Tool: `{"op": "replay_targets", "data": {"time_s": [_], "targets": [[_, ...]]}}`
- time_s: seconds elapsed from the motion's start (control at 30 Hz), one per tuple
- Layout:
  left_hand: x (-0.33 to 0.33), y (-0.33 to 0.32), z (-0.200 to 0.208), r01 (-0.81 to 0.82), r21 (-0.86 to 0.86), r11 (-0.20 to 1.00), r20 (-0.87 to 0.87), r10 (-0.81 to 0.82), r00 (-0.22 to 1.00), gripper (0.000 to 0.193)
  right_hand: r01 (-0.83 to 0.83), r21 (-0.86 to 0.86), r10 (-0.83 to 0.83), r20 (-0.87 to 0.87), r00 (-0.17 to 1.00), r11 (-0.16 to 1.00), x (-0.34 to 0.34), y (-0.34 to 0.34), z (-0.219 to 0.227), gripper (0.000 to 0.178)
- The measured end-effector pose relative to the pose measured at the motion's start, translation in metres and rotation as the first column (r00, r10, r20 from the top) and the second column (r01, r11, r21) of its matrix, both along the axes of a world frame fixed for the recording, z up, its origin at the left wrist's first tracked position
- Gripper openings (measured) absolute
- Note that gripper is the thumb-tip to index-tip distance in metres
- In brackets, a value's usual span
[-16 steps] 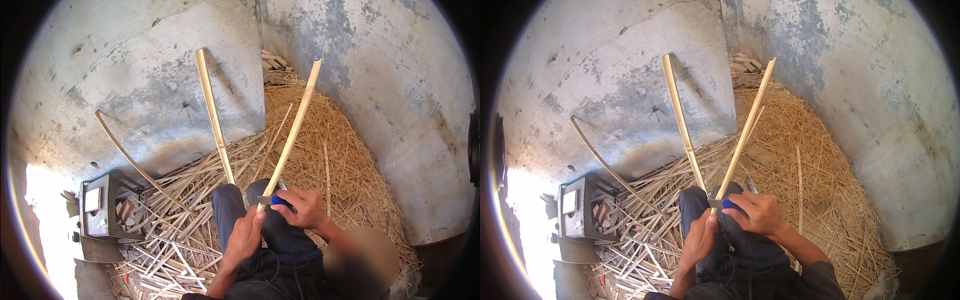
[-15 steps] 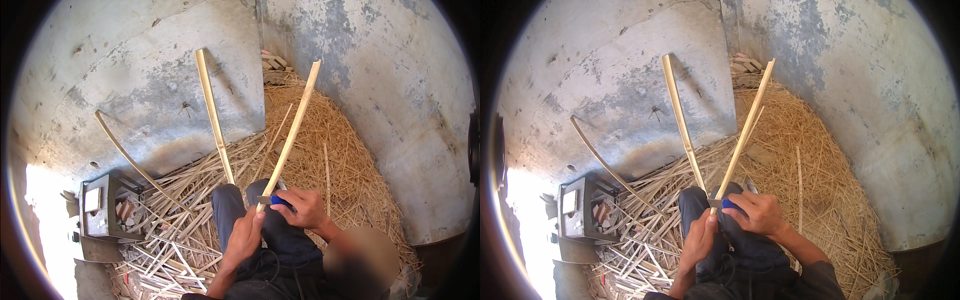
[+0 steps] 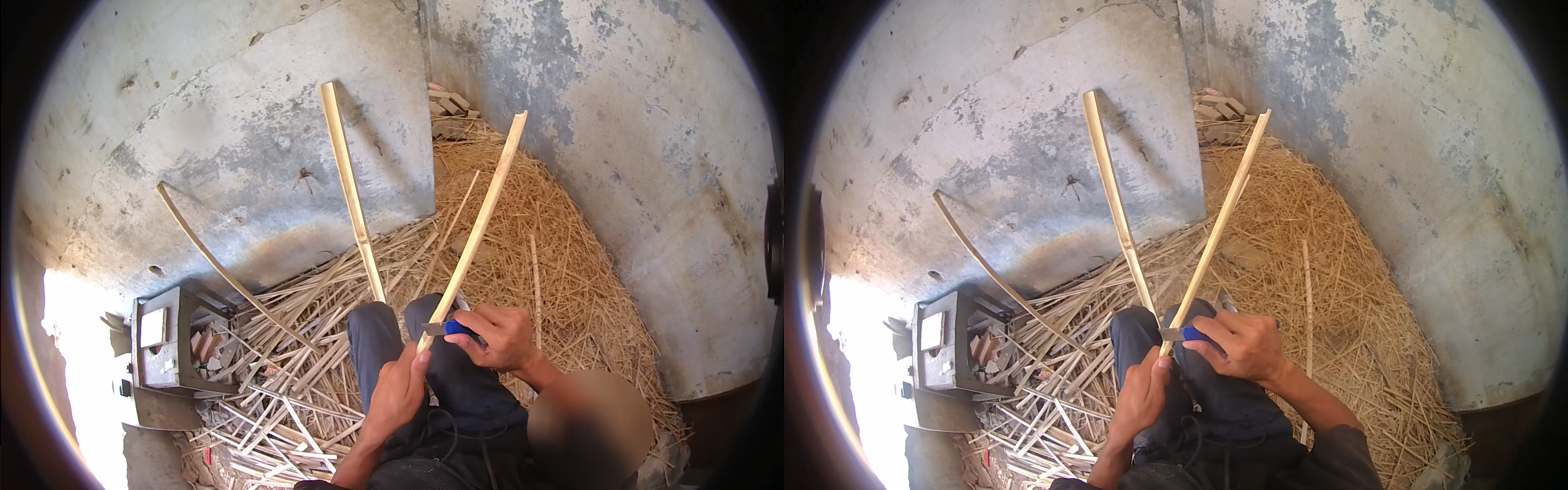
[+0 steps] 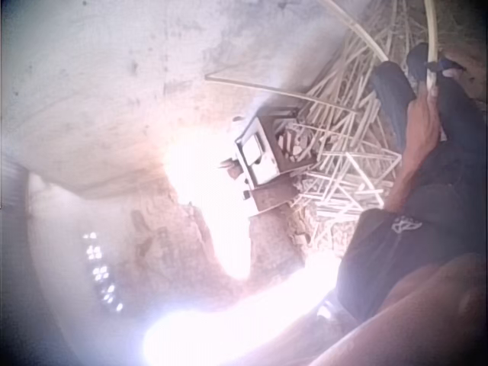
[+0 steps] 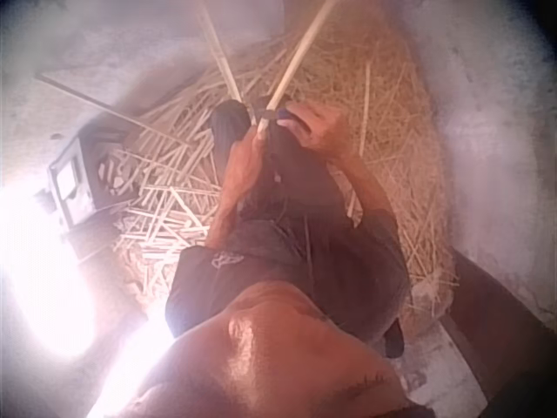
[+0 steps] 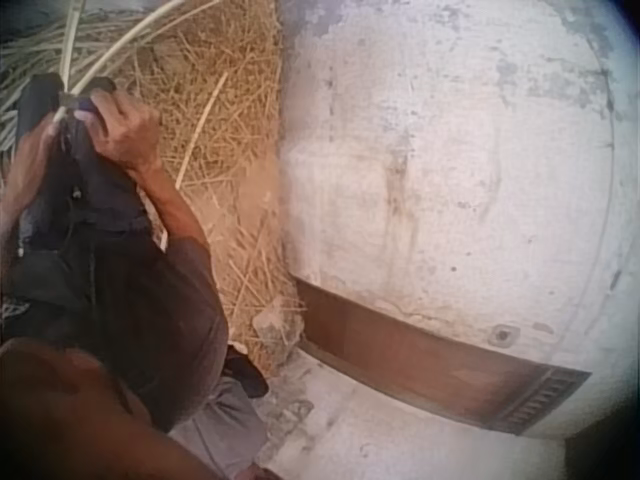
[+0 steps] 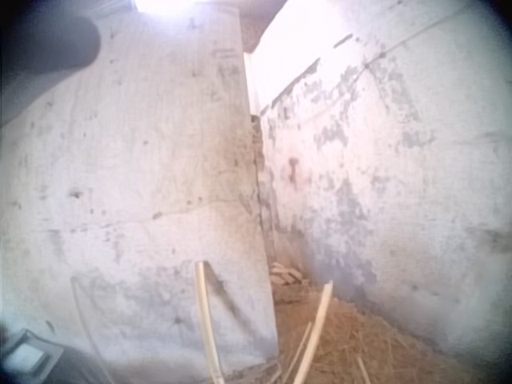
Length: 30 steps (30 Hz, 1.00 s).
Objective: The person sits on a floor covered in straw and splits a long bamboo stalk into thin strips using a knife. They hold the bamboo against their leg and use the knife to shave and separate the material into uniform strips.
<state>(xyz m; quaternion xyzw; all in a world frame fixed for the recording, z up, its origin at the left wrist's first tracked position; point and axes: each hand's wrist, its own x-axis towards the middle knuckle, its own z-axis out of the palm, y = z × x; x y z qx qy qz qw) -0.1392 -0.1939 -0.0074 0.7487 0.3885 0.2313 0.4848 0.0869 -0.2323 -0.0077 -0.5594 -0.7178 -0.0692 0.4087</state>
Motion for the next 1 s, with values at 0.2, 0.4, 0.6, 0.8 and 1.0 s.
{"op": "replay_targets", "data": {"time_s": [0.2, 0.4, 0.6, 0.8, 1.0], "targets": [[-0.011, -0.006, 0.0, 0.034, -0.047, 0.998, -0.073, -0.038, 0.997, 0.029, 0.156, 0.097, -0.148, -0.084, 0.985, 0.983, 0.026, 0.01, 0.004, 0.03], [-0.035, -0.024, -0.018, 0.043, -0.112, 0.993, -0.104, -0.055, 0.993, 0.036, 0.264, 0.128, -0.25, -0.112, 0.962, 0.956, 0.072, 0.02, 0.015, 0.037], [-0.047, -0.025, -0.017, 0.067, -0.104, 0.992, -0.152, -0.083, 0.985, 0.046, 0.337, 0.096, -0.319, -0.164, 0.933, 0.936, 0.114, 0.042, 0.003, 0.051], [-0.075, -0.035, -0.035, 0.083, -0.238, 0.968, -0.164, -0.124, 0.979, 0.044, 0.64, -0.01, -0.612, -0.305, 0.73, 0.768, 0.194, 0.046, 0.026, 0.049], [-0.085, -0.019, -0.066, -0.028, -0.389, 0.921, 0.02, 0.039, 0.999, 0.055, 0.512, -0.32, -0.592, -0.247, 0.767, 0.797, 0.163, 0.022, 0.033, 0.047]]}}
